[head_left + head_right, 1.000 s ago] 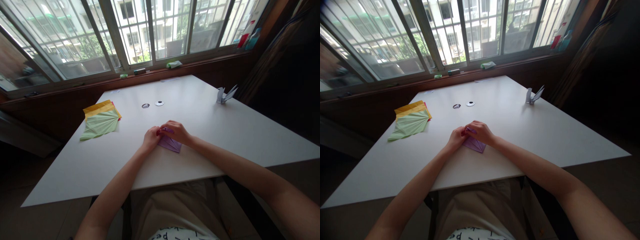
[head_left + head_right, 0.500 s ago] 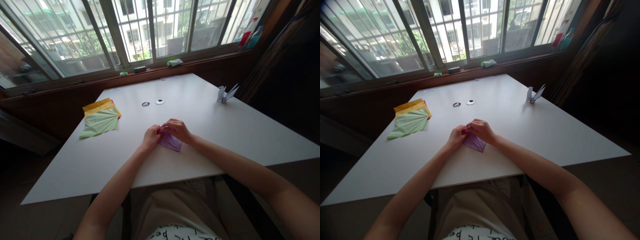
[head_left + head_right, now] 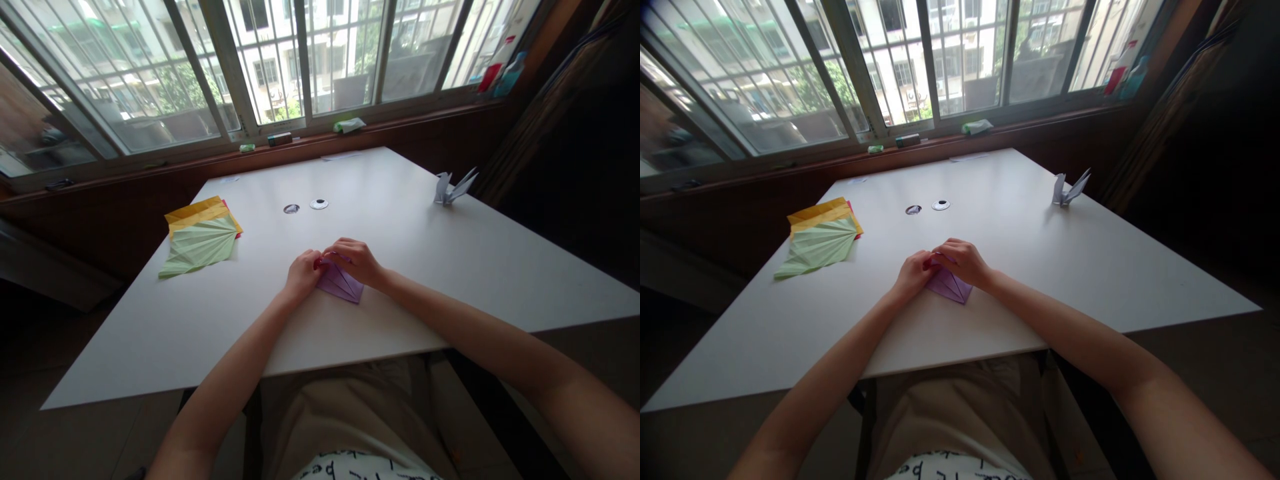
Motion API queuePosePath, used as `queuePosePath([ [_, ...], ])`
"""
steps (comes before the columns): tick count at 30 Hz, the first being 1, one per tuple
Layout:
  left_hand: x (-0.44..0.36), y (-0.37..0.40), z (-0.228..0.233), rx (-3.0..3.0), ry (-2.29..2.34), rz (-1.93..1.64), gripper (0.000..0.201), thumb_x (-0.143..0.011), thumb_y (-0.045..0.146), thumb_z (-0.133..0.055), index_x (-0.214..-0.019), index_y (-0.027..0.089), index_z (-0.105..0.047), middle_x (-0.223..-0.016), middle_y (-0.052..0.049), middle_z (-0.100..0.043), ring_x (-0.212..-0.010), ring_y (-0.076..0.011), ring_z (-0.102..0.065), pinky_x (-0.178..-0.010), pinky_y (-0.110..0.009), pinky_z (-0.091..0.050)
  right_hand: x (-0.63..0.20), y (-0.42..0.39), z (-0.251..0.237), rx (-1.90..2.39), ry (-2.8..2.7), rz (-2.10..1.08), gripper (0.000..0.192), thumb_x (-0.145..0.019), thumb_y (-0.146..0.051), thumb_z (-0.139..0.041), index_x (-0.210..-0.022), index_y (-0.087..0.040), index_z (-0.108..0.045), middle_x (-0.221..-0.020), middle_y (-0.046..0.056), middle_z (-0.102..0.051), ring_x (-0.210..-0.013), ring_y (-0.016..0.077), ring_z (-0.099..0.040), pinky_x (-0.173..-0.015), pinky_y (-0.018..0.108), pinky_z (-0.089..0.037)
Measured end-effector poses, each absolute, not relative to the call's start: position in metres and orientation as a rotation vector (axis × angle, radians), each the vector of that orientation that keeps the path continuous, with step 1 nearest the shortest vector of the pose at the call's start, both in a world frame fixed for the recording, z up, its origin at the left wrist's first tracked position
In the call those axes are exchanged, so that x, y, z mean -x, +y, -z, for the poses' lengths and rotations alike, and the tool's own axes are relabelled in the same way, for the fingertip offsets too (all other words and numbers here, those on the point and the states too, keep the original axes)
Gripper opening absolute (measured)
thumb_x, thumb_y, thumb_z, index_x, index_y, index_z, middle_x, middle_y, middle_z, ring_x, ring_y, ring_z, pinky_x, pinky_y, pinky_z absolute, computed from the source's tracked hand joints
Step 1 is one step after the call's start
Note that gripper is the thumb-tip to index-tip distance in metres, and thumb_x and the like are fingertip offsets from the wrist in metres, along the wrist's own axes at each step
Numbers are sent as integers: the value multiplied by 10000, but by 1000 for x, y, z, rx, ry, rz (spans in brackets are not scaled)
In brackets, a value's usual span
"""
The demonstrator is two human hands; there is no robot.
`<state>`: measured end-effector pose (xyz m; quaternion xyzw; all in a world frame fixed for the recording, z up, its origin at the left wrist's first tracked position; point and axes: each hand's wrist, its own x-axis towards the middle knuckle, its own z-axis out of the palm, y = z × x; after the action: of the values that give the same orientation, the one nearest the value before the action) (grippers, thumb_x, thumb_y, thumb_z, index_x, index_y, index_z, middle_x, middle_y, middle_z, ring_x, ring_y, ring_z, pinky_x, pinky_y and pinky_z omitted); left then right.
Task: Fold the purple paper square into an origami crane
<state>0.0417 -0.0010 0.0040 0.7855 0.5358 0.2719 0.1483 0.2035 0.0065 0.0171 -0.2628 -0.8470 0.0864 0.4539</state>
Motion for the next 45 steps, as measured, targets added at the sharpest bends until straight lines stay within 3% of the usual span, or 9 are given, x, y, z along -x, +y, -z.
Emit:
queuePosePath([
  [20,-41,1,1,-2231,1517,-841,137,-774,248,-515,-660,174,-534,-660,26,-468,-596,-92,-434,-592,-232,-333,-201,4,-19,663,-2049,-176,157,-857,-225,-490,-845,-181,-641,-724,39,-651,-664,120,-580,-630,237,-459],
  [45,-42,-4,-5,-2288,1548,-753,130,-800,241,-479,-738,178,-573,-707,8,-499,-639,-106,-484,-618,-235,-373,-201,5,-16,717,-2087,-207,178,-854,-269,-496,-822,-171,-641,-712,47,-638,-649,122,-571,-619,235,-444],
])
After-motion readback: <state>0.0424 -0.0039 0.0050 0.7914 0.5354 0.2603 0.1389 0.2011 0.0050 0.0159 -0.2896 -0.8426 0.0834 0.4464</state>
